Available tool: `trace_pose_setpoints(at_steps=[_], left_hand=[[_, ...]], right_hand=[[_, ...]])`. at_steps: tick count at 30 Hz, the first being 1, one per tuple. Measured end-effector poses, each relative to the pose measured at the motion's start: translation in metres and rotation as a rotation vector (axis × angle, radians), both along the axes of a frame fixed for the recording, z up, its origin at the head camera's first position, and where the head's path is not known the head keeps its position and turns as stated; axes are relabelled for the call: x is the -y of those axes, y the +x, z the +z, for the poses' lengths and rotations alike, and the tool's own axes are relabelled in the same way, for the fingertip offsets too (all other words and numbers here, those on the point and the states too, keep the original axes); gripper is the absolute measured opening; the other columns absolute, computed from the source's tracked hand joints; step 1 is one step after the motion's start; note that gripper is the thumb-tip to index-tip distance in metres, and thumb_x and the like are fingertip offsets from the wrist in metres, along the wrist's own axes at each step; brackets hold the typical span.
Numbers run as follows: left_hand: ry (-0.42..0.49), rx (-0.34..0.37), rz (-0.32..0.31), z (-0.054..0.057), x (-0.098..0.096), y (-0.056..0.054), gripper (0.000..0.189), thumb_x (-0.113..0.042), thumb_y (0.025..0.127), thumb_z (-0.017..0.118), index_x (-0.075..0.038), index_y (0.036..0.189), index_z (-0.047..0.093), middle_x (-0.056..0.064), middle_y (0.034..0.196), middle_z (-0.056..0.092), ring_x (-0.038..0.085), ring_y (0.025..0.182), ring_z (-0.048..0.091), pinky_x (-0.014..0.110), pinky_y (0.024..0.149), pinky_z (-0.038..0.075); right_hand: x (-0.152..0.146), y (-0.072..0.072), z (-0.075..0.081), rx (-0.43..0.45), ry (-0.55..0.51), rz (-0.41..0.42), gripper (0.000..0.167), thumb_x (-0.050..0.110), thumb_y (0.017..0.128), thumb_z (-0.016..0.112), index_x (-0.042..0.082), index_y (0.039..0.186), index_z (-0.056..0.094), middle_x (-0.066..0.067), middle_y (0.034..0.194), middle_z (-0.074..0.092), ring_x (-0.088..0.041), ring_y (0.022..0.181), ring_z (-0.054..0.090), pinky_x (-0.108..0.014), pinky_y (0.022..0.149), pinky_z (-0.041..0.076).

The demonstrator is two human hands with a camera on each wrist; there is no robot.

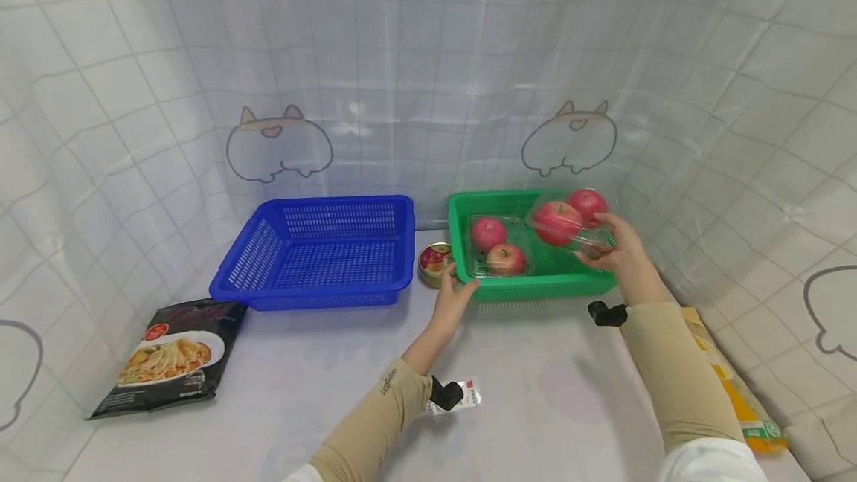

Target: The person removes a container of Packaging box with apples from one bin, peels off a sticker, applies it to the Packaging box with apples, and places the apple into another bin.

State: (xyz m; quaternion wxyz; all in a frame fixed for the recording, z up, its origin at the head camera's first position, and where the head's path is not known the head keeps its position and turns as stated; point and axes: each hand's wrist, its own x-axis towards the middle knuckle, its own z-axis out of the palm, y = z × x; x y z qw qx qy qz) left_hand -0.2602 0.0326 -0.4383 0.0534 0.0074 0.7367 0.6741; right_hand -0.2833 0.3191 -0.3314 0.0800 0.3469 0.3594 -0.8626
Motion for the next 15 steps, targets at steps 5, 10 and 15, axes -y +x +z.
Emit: trace_pose_setpoints(at_steps=[5, 10, 15], left_hand=[[0.015, -0.004, -0.001, 0.001, 0.000, -0.001, 0.063, -0.025, 0.087, 0.058, -0.009, 0.141, 0.028, 0.021, 0.123, 0.046, 0.030, 0.108, 0.049, 0.043, 0.090, 0.042], [0.033, 0.016, -0.005, 0.002, 0.000, -0.004, 0.062, -0.026, 0.087, 0.057, -0.009, 0.140, 0.030, 0.016, 0.115, 0.051, 0.023, 0.094, 0.053, 0.034, 0.079, 0.045], [0.047, 0.008, -0.018, 0.004, 0.001, -0.004, 0.061, -0.025, 0.088, 0.056, -0.006, 0.140, 0.029, 0.016, 0.109, 0.053, 0.031, 0.096, 0.055, 0.041, 0.081, 0.046]], right_hand=[[0.013, 0.009, 0.000, -0.034, -0.164, 0.012, 0.070, 0.020, 0.082, 0.068, 0.047, 0.127, 0.022, 0.003, 0.124, 0.030, -0.015, 0.123, 0.027, -0.041, 0.102, 0.033], [0.029, 0.018, 0.000, -0.065, -0.197, 0.025, 0.055, 0.018, 0.083, 0.067, 0.039, 0.122, 0.034, 0.002, 0.123, 0.030, -0.015, 0.125, 0.026, -0.041, 0.103, 0.032], [0.047, 0.028, -0.001, -0.091, -0.173, 0.017, 0.030, 0.016, 0.082, 0.068, 0.027, 0.102, 0.047, 0.002, 0.125, 0.029, -0.016, 0.127, 0.023, -0.041, 0.104, 0.032]])
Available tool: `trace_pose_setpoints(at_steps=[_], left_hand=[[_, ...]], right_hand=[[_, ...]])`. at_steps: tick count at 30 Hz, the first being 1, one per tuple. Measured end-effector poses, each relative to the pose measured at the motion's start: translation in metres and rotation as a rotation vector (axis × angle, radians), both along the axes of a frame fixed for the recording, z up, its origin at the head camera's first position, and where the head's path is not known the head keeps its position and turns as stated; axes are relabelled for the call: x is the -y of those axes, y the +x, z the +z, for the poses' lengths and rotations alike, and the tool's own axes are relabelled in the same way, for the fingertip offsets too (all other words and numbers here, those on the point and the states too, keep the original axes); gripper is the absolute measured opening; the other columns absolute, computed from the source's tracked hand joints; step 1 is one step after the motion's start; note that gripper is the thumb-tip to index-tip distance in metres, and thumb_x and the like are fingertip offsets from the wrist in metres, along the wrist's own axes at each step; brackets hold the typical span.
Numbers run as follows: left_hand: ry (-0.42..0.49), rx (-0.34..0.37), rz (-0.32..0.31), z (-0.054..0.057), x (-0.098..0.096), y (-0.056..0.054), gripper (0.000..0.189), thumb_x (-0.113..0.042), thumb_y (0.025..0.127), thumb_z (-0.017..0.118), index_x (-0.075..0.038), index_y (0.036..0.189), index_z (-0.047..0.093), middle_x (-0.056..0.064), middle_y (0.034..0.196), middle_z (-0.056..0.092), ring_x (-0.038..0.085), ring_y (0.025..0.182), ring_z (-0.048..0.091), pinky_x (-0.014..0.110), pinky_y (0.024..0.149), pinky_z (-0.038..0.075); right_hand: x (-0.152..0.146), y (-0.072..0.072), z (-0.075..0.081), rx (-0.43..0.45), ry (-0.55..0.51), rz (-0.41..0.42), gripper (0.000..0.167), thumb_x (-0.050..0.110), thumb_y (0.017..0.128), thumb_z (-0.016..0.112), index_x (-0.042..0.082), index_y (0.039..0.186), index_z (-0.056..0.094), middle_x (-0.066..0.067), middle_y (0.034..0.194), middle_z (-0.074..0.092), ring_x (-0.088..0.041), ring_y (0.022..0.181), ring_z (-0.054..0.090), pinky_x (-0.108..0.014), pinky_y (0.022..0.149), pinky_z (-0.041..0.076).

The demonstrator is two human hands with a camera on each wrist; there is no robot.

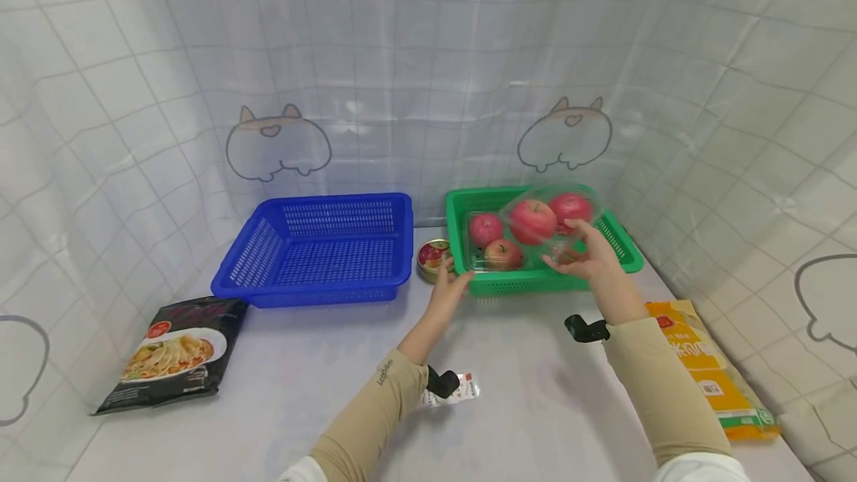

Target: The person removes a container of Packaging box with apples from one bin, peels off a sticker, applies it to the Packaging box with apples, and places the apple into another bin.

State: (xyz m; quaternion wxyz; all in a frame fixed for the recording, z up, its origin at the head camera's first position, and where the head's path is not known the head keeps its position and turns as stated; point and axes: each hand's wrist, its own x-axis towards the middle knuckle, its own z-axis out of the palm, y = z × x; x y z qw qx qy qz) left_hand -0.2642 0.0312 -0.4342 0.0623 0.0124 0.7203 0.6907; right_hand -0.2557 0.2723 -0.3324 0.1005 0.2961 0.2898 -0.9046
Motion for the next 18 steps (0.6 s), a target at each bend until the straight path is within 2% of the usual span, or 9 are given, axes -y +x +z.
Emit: trace_pose_setpoints(at_steps=[2, 4, 8, 11, 14, 18], left_hand=[[0.000, -0.014, 0.015, 0.002, 0.001, 0.001, 0.064, -0.026, 0.088, 0.056, -0.005, 0.140, 0.027, 0.018, 0.112, 0.053, 0.035, 0.099, 0.054, 0.044, 0.082, 0.045], [-0.020, -0.039, 0.043, 0.005, 0.002, 0.003, 0.067, -0.029, 0.088, 0.057, -0.006, 0.142, 0.025, 0.019, 0.122, 0.049, 0.035, 0.107, 0.051, 0.046, 0.086, 0.044], [-0.127, -0.187, 0.137, 0.016, 0.001, 0.012, 0.070, -0.032, 0.087, 0.059, -0.007, 0.143, 0.026, 0.017, 0.141, 0.034, 0.033, 0.127, 0.035, 0.050, 0.099, 0.034], [-0.150, -0.271, 0.166, 0.030, 0.000, 0.022, 0.069, -0.034, 0.088, 0.058, -0.009, 0.143, 0.025, 0.015, 0.145, 0.027, 0.031, 0.134, 0.024, 0.053, 0.105, 0.025], [-0.043, -0.234, 0.130, 0.046, -0.001, 0.032, 0.072, -0.038, 0.089, 0.056, -0.012, 0.146, 0.020, 0.012, 0.148, 0.022, 0.030, 0.135, 0.022, 0.052, 0.106, 0.024], [0.153, -0.099, 0.069, 0.063, -0.001, 0.043, 0.075, -0.041, 0.090, 0.054, -0.013, 0.146, 0.013, 0.016, 0.148, 0.021, 0.030, 0.135, 0.024, 0.047, 0.108, 0.024]], right_hand=[[0.007, 0.004, 0.000, -0.008, 0.021, -0.005, 0.032, 0.017, 0.082, 0.069, 0.027, 0.102, 0.046, 0.002, 0.128, 0.027, -0.017, 0.129, 0.022, -0.041, 0.104, 0.032], [0.014, 0.008, 0.000, -0.019, 0.032, -0.008, 0.036, 0.016, 0.081, 0.069, 0.028, 0.105, 0.045, 0.002, 0.129, 0.026, -0.018, 0.130, 0.021, -0.041, 0.104, 0.032], [0.030, 0.019, 0.001, -0.052, 0.050, -0.007, 0.049, 0.017, 0.081, 0.068, 0.031, 0.120, 0.041, 0.000, 0.127, 0.026, -0.019, 0.129, 0.022, -0.041, 0.104, 0.032], [0.043, 0.028, 0.003, -0.084, 0.058, 0.000, 0.060, 0.018, 0.083, 0.067, 0.033, 0.131, 0.033, 0.001, 0.134, 0.022, -0.019, 0.129, 0.021, -0.040, 0.105, 0.032], [0.056, 0.037, 0.004, -0.116, 0.085, -0.001, 0.061, 0.019, 0.085, 0.064, 0.032, 0.133, 0.029, 0.000, 0.143, 0.015, -0.019, 0.129, 0.020, -0.040, 0.105, 0.032], [0.076, 0.048, 0.004, -0.155, 0.161, -0.016, 0.048, 0.020, 0.088, 0.059, 0.023, 0.129, 0.034, -0.004, 0.144, 0.014, -0.022, 0.128, 0.021, -0.042, 0.103, 0.035]])
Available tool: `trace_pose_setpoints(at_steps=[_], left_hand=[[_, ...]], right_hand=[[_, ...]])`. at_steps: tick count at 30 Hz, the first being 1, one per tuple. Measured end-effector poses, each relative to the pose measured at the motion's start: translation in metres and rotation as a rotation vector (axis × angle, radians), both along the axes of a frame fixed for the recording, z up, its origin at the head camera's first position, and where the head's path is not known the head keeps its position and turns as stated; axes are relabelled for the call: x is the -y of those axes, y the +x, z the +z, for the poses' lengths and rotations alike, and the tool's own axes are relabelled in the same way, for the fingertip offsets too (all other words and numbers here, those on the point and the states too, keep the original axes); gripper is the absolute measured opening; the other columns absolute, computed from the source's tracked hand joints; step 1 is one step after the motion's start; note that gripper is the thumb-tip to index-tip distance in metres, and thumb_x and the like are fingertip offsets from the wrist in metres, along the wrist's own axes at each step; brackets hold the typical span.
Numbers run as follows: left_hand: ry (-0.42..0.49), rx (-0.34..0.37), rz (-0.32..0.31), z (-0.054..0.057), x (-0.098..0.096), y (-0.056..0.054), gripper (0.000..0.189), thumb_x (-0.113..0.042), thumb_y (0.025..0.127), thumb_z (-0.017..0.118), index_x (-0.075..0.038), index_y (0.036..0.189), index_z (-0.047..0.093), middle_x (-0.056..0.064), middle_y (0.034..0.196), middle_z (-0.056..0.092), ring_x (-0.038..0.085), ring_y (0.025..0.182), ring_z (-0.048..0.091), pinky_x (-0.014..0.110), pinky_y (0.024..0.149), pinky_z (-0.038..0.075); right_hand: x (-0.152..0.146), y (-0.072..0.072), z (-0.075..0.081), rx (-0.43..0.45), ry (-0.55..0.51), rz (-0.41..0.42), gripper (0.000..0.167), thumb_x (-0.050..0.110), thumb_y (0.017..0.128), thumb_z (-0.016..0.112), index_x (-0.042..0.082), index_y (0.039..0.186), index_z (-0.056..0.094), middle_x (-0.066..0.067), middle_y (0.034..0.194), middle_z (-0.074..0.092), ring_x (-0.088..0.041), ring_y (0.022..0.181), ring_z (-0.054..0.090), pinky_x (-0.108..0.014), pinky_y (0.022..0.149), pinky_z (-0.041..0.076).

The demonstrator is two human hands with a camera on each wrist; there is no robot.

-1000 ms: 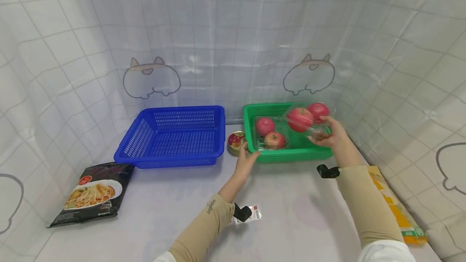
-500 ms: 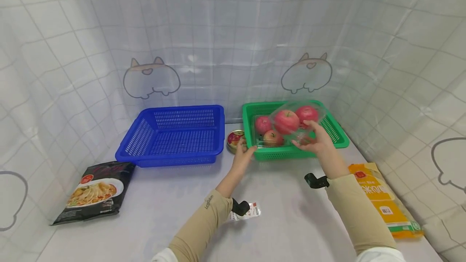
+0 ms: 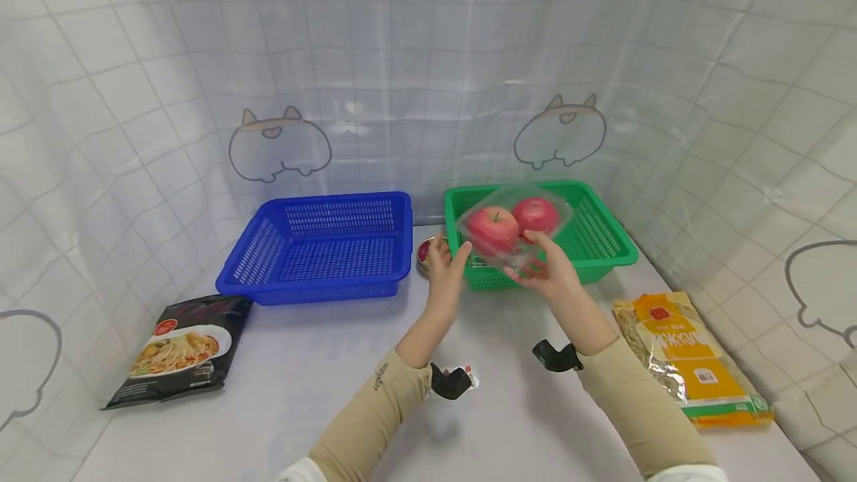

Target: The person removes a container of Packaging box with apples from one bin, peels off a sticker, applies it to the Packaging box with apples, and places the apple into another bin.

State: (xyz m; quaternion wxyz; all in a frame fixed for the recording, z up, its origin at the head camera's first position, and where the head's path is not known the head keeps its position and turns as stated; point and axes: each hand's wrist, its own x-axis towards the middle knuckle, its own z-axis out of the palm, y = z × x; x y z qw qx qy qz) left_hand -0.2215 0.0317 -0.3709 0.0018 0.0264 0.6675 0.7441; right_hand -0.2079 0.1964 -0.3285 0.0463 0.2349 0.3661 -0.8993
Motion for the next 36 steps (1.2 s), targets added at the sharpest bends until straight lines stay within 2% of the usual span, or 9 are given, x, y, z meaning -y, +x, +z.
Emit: trace_pose_setpoints(at_steps=[2, 6, 9, 14, 19, 24, 28, 32, 36], left_hand=[[0.080, 0.047, -0.035, 0.005, 0.001, 0.005, 0.075, -0.041, 0.090, 0.054, -0.012, 0.145, 0.013, 0.018, 0.147, 0.021, 0.031, 0.134, 0.026, 0.046, 0.109, 0.023], [0.174, 0.103, -0.071, 0.012, 0.004, 0.013, 0.075, -0.039, 0.089, 0.055, -0.010, 0.143, 0.012, 0.023, 0.143, 0.025, 0.037, 0.128, 0.036, 0.049, 0.105, 0.030], [0.191, 0.140, -0.081, 0.013, 0.011, 0.017, 0.076, -0.038, 0.088, 0.055, -0.009, 0.143, 0.010, 0.025, 0.139, 0.031, 0.042, 0.121, 0.042, 0.051, 0.099, 0.037], [0.180, 0.184, -0.093, 0.012, 0.023, 0.026, 0.078, -0.038, 0.087, 0.056, -0.011, 0.142, 0.007, 0.025, 0.136, 0.034, 0.043, 0.115, 0.048, 0.051, 0.091, 0.044], [0.204, 0.201, -0.055, 0.006, 0.036, 0.035, 0.077, -0.033, 0.086, 0.059, -0.013, 0.139, 0.006, 0.024, 0.131, 0.035, 0.044, 0.111, 0.050, 0.046, 0.083, 0.050], [0.214, 0.197, 0.002, 0.002, 0.048, 0.040, 0.071, -0.025, 0.082, 0.061, -0.015, 0.132, 0.013, 0.018, 0.119, 0.046, 0.030, 0.091, 0.060, 0.041, 0.075, 0.054], [0.217, 0.196, 0.027, 0.003, 0.059, 0.043, 0.068, -0.023, 0.080, 0.063, -0.015, 0.128, 0.015, 0.017, 0.117, 0.047, 0.025, 0.084, 0.061, 0.041, 0.070, 0.055], [0.204, 0.210, 0.022, 0.003, 0.075, 0.044, 0.069, -0.024, 0.080, 0.062, -0.015, 0.130, 0.016, 0.019, 0.121, 0.040, 0.029, 0.088, 0.061, 0.040, 0.066, 0.055], [0.159, 0.240, -0.030, 0.001, 0.096, 0.047, 0.068, -0.024, 0.081, 0.060, -0.015, 0.133, 0.016, 0.022, 0.126, 0.040, 0.028, 0.088, 0.061, 0.040, 0.065, 0.055]], right_hand=[[0.010, 0.006, -0.001, -0.019, 0.039, -0.005, 0.048, 0.020, 0.089, 0.058, 0.019, 0.131, 0.034, -0.005, 0.141, 0.016, -0.023, 0.125, 0.024, -0.043, 0.101, 0.036], [0.028, 0.018, -0.004, -0.067, 0.093, -0.009, 0.068, 0.020, 0.088, 0.057, 0.018, 0.143, 0.016, -0.008, 0.137, 0.018, -0.024, 0.121, 0.028, -0.043, 0.100, 0.038], [0.041, 0.025, -0.009, -0.106, 0.116, -0.013, 0.082, 0.018, 0.088, 0.057, 0.019, 0.146, 0.000, -0.011, 0.139, 0.016, -0.028, 0.126, 0.027, -0.044, 0.100, 0.036], [0.061, 0.034, -0.019, -0.149, 0.164, -0.018, 0.089, 0.017, 0.088, 0.058, 0.020, 0.145, -0.010, -0.016, 0.143, 0.012, -0.034, 0.129, 0.027, -0.046, 0.101, 0.035], [0.081, 0.044, -0.026, -0.162, 0.208, -0.008, 0.089, 0.018, 0.087, 0.059, 0.019, 0.144, -0.009, -0.014, 0.143, 0.017, -0.032, 0.126, 0.030, -0.042, 0.097, 0.037], [0.094, 0.051, -0.030, -0.190, 0.231, 0.016, 0.086, 0.017, 0.088, 0.059, 0.014, 0.143, -0.007, -0.018, 0.139, 0.024, -0.033, 0.123, 0.034, -0.045, 0.098, 0.039], [0.094, 0.055, -0.033, -0.222, 0.230, 0.095, 0.084, 0.024, 0.089, 0.058, 0.013, 0.143, -0.006, -0.020, 0.140, 0.022, -0.036, 0.125, 0.032, -0.050, 0.098, 0.038], [0.085, 0.060, -0.038, -0.233, 0.257, 0.191, 0.078, 0.035, 0.091, 0.053, 0.013, 0.143, -0.001, -0.021, 0.138, 0.022, -0.037, 0.126, 0.032, -0.054, 0.096, 0.038], [0.067, 0.062, -0.042, -0.246, 0.318, 0.215, 0.074, 0.046, 0.092, 0.045, 0.014, 0.143, 0.002, -0.020, 0.140, 0.020, -0.037, 0.128, 0.032, -0.057, 0.095, 0.037]])
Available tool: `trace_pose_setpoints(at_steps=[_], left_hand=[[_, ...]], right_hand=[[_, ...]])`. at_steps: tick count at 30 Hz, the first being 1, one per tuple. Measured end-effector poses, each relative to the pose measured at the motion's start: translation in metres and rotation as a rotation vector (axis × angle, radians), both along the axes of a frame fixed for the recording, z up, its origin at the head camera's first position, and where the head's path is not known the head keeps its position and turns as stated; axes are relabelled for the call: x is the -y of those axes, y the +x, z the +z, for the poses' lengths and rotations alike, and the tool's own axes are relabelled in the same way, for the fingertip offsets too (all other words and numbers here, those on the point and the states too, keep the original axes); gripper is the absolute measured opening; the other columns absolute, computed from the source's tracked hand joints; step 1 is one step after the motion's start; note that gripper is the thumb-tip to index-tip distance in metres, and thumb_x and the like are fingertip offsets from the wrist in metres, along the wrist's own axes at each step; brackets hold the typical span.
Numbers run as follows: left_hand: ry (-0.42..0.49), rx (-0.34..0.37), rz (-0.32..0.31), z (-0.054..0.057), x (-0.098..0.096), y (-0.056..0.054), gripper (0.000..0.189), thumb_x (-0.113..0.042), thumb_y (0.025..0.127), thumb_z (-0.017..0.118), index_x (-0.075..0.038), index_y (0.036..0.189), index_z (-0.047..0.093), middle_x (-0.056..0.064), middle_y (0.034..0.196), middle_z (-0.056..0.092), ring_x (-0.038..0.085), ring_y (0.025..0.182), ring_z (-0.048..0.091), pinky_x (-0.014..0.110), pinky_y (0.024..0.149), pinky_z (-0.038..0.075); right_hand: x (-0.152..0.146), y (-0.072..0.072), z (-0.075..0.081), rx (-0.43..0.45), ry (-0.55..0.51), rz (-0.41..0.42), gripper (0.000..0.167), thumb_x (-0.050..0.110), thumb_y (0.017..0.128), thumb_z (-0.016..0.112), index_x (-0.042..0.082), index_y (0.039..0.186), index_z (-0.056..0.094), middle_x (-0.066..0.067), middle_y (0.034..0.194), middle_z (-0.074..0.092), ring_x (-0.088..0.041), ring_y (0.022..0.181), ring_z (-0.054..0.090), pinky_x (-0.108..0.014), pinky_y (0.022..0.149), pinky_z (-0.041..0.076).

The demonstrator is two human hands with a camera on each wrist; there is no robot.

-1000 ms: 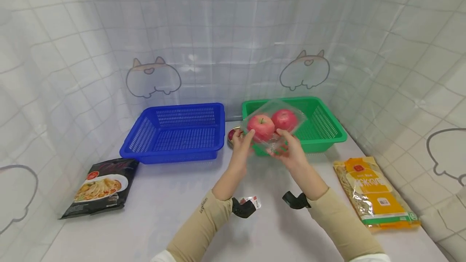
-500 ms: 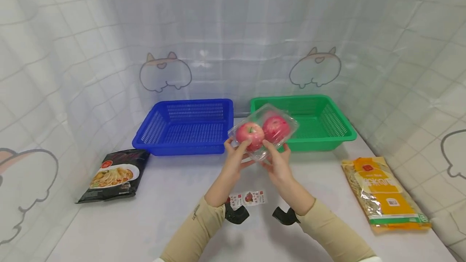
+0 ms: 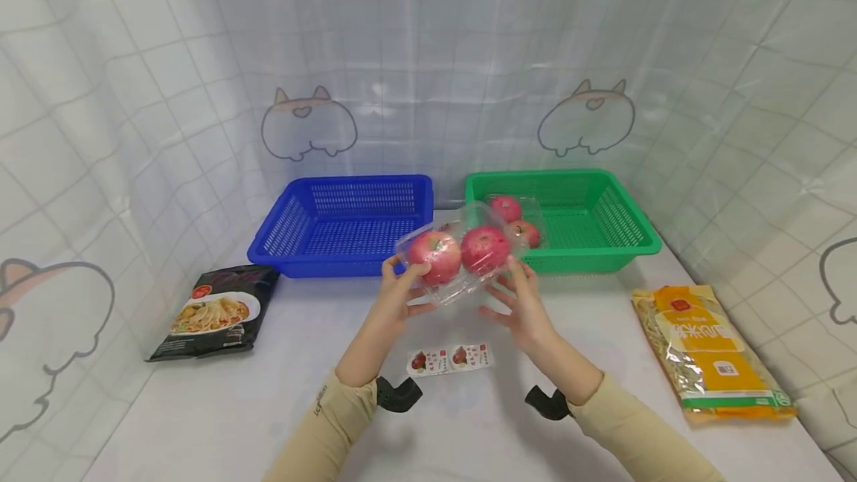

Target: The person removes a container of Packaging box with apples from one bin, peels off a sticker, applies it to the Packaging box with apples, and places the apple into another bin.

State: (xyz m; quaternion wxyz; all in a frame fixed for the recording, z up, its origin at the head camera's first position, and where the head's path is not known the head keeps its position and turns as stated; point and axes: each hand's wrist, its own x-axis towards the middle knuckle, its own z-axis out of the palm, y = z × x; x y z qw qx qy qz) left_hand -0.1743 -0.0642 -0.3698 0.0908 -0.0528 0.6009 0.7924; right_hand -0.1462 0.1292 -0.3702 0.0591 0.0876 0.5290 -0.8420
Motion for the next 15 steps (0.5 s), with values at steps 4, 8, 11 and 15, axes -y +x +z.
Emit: trace_pose_setpoints(at_steps=[4, 8, 11, 15], left_hand=[[-0.049, 0.005, -0.082, -0.003, 0.017, 0.001, 0.066, -0.022, 0.082, 0.057, -0.014, 0.134, 0.018, 0.023, 0.128, 0.041, 0.025, 0.085, 0.061, 0.042, 0.066, 0.055], [-0.102, 0.015, -0.138, -0.006, 0.029, 0.003, 0.066, -0.023, 0.081, 0.056, -0.013, 0.135, 0.020, 0.023, 0.128, 0.039, 0.027, 0.087, 0.060, 0.045, 0.069, 0.054], [-0.136, 0.035, -0.167, -0.009, 0.035, 0.005, 0.067, -0.025, 0.081, 0.056, -0.013, 0.136, 0.020, 0.023, 0.129, 0.037, 0.032, 0.092, 0.058, 0.047, 0.071, 0.053], [-0.174, 0.058, -0.194, -0.015, 0.040, 0.006, 0.069, -0.026, 0.081, 0.056, -0.012, 0.138, 0.019, 0.022, 0.131, 0.036, 0.036, 0.098, 0.056, 0.048, 0.073, 0.053]], right_hand=[[-0.024, -0.006, 0.000, -0.017, 0.077, 0.007, 0.073, 0.050, 0.092, 0.041, 0.013, 0.146, 0.007, -0.018, 0.146, 0.012, -0.038, 0.132, 0.024, -0.059, 0.096, 0.034], [-0.042, -0.013, -0.002, -0.019, 0.203, 0.097, 0.067, 0.047, 0.094, 0.038, 0.009, 0.146, 0.017, -0.018, 0.149, 0.010, -0.039, 0.134, 0.017, -0.057, 0.098, 0.035], [-0.049, -0.016, -0.005, -0.014, 0.300, 0.183, 0.064, 0.045, 0.096, 0.037, 0.007, 0.145, 0.021, -0.019, 0.148, 0.014, -0.040, 0.134, 0.017, -0.054, 0.097, 0.038], [-0.051, -0.018, -0.010, -0.004, 0.386, 0.269, 0.063, 0.043, 0.096, 0.040, 0.003, 0.143, 0.025, -0.020, 0.145, 0.022, -0.039, 0.133, 0.023, -0.050, 0.096, 0.040]])
